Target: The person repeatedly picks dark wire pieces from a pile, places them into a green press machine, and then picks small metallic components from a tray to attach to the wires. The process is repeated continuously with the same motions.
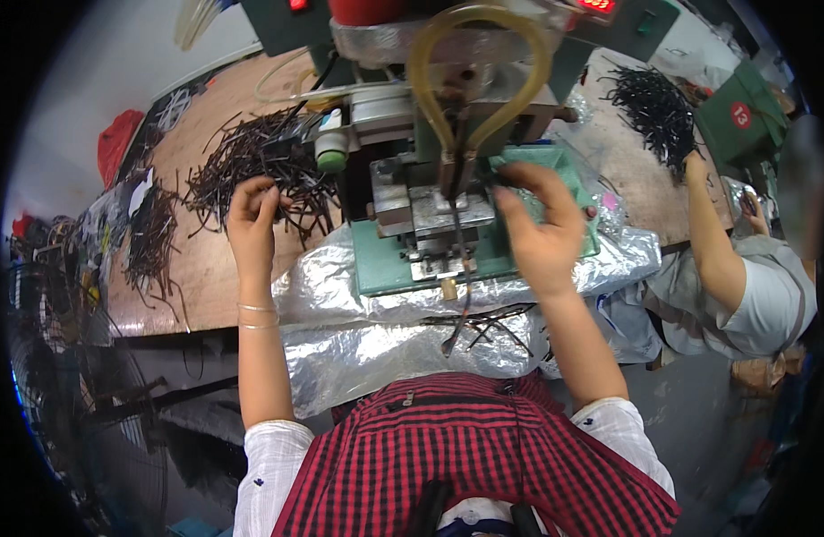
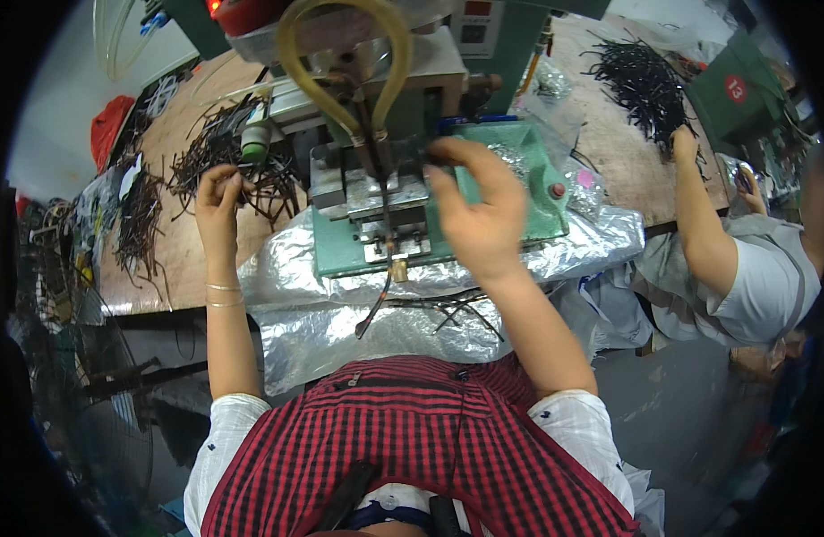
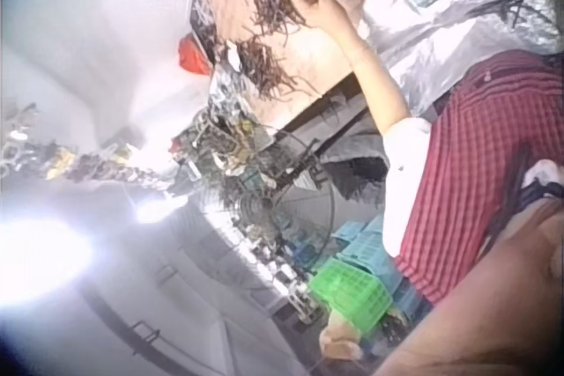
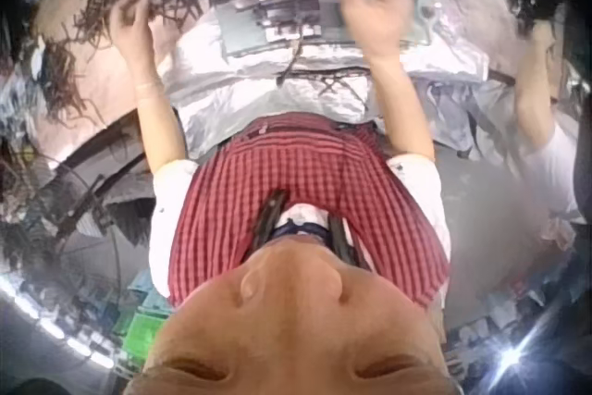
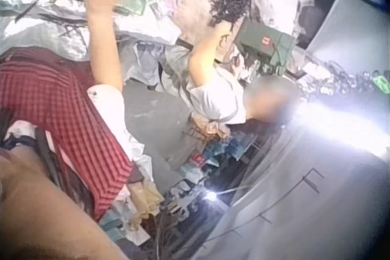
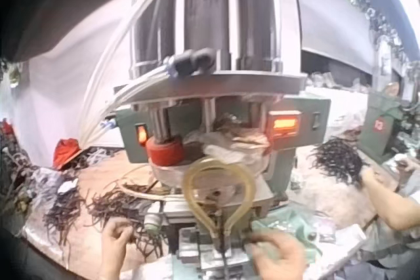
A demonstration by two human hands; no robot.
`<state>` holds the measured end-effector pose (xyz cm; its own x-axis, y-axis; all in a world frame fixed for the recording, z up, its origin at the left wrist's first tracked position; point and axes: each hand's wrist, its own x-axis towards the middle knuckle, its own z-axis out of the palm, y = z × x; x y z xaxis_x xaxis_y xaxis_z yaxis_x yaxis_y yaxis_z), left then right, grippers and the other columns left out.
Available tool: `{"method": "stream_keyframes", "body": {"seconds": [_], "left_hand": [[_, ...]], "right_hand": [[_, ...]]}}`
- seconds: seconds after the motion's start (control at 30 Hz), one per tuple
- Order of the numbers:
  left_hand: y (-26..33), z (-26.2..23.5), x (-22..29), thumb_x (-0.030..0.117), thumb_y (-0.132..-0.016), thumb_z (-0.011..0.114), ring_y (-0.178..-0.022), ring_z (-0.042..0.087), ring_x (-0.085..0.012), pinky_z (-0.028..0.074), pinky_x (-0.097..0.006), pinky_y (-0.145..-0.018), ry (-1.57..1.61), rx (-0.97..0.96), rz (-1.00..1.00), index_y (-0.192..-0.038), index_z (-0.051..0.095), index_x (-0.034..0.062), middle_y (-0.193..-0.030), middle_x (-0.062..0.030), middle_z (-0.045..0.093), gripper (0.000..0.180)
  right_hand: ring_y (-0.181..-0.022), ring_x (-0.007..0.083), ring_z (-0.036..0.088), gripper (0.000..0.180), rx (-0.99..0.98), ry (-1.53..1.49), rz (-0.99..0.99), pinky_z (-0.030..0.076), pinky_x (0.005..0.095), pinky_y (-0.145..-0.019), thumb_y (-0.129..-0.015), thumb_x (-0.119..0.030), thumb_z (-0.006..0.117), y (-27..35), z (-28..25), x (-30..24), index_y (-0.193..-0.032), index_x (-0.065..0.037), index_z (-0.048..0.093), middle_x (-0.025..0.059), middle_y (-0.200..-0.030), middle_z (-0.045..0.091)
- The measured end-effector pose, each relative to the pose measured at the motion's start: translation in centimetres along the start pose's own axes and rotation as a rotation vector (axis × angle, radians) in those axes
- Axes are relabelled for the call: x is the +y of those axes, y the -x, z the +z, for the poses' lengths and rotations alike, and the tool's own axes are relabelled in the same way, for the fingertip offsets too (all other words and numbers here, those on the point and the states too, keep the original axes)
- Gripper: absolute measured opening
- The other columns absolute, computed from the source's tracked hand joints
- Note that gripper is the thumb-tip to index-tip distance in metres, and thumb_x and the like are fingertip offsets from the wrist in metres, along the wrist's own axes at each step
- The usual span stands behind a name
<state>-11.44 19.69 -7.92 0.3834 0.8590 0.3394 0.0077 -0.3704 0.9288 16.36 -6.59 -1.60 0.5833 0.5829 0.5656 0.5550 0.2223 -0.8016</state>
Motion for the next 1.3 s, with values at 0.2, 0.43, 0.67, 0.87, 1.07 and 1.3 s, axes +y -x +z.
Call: {"method": "stream_keyframes", "body": {"seconds": [0.2,0.43,0.67,0.87,1.07,1.3], "left_hand": [[3.3,3.2,1.8,0.019,-0.103,0.070,-0.079,0.069,-0.0106,0.052,-0.022,-0.065,0.069,0.183,-0.159,-0.107,0.069,-0.0005,-0.092,-0.0083,0.075,0.020],[5.3,7.9,14.0,-0.007,-0.096,0.067,-0.081,0.067,-0.0162,0.060,-0.028,-0.073,0.141,0.217,0.421,-0.094,0.069,-0.0041,-0.096,-0.0113,0.070,0.004],[6.9,13.2,13.9,0.009,-0.077,0.086,-0.069,0.069,-0.0191,0.052,-0.028,-0.055,-0.307,-0.202,1.054,-0.103,0.075,0.0050,-0.102,-0.0144,0.076,0.029],[6.1,14.9,13.0,0.015,-0.076,0.089,-0.056,0.058,-0.0099,0.042,-0.023,-0.048,-0.362,-0.201,1.188,-0.096,0.073,0.0075,-0.100,-0.0091,0.077,0.027],[6.5,15.0,12.7,0.013,-0.077,0.090,-0.054,0.054,-0.0121,0.041,-0.025,-0.047,-0.384,-0.216,1.154,-0.103,0.075,0.0103,-0.098,-0.0065,0.077,0.030],[7.5,14.2,12.2,0.008,-0.077,0.087,-0.060,0.064,-0.0151,0.047,-0.028,-0.050,-0.349,-0.260,1.059,-0.106,0.076,0.0084,-0.111,-0.0110,0.078,0.032]], "right_hand": [[-0.103,0.0175,0.069,0.044,0.101,-0.322,0.183,0.053,0.0309,-0.094,-0.089,0.000,0.074,0.6,3.5,-0.5,-0.130,0.004,0.058,0.0119,-0.115,0.071],[-0.115,0.0194,0.064,0.056,0.009,-0.442,0.287,0.049,0.0345,-0.103,-0.091,0.002,0.069,0.1,3.3,-5.3,-0.142,0.005,0.049,0.0164,-0.127,0.066],[-0.138,0.0436,0.053,0.054,-0.061,0.221,-0.224,0.036,0.0494,-0.118,-0.096,-0.014,0.063,5.0,1.0,-0.9,-0.146,0.003,0.052,0.0234,-0.144,0.060],[-0.120,0.0244,0.064,0.037,0.229,0.134,0.166,0.047,0.0343,-0.105,-0.103,-0.016,0.060,0.0,-5.2,4.4,-0.136,0.002,0.061,0.0192,-0.128,0.068],[-0.088,0.0218,0.071,0.013,0.084,0.396,0.253,0.055,0.0332,-0.081,-0.093,-0.003,0.068,2.7,-7.6,8.5,-0.105,-0.002,0.072,0.0119,-0.101,0.074],[-0.100,0.0384,0.062,0.014,-0.133,0.787,0.039,0.049,0.0493,-0.081,-0.080,-0.005,0.075,3.2,-4.9,6.5,-0.092,-0.005,0.068,0.0144,-0.099,0.065]]}}
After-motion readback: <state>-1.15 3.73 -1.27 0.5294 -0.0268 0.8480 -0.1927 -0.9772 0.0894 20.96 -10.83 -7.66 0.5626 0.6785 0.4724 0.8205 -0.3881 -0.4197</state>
